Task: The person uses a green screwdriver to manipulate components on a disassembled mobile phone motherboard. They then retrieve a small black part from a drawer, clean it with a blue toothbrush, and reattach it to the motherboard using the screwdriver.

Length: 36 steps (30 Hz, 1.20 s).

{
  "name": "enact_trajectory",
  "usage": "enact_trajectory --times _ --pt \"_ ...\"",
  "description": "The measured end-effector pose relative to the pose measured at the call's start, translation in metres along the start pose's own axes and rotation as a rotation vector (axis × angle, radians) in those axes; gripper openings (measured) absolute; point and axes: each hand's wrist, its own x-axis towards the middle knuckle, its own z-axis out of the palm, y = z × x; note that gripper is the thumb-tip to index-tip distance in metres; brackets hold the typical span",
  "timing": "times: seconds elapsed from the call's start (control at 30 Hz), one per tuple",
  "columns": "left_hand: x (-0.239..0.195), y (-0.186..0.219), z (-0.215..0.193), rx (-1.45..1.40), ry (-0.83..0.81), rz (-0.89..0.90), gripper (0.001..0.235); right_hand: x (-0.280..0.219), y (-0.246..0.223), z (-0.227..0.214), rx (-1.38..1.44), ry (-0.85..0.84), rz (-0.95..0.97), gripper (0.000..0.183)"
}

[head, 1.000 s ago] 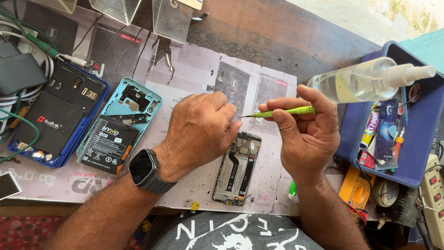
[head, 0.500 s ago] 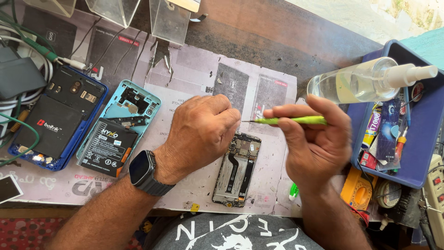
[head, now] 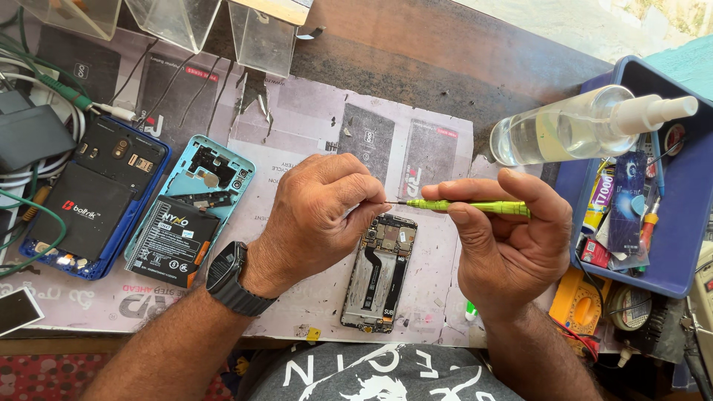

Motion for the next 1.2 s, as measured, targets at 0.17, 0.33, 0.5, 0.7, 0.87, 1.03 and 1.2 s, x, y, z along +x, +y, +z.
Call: enact_trajectory --times 0.17,0.33,0.5,0.7,0.87,1.03,1.2 --pt "-0.001 -0.001 0.0 0.023 0.001 0.013 0.016 0.0 -0.003 0.001 -0.017 0.007 0.004 0.04" --pt "-0.001 -0.001 0.0 0.043 0.0 0.03 0.015 0.002 -0.001 0.001 -0.029 -0.014 -0.004 0.043" --pt "-0.002 0.0 0.002 0.05 0.021 0.031 0.016 0.0 0.003 0.0 -0.013 -0.025 0.007 0.041" --pt "-0.003 -0.001 0.004 0.069 0.011 0.029 0.016 -0.002 0.005 -0.003 -0.009 -0.021 0.009 0.041" --pt "-0.002 -0.001 0.003 0.144 -0.052 0.001 0.022 -0.001 0.001 -0.002 -0.026 -0.003 0.016 0.041" --pt "0.0 -0.007 0.001 0.267 -0.247 -0.085 0.028 -0.01 -0.002 -0.008 -0.108 0.007 0.031 0.044" --pt "-0.006 -0.014 0.005 0.327 -0.361 -0.127 0.017 -0.025 0.006 -0.014 -0.165 -0.056 0.035 0.046"
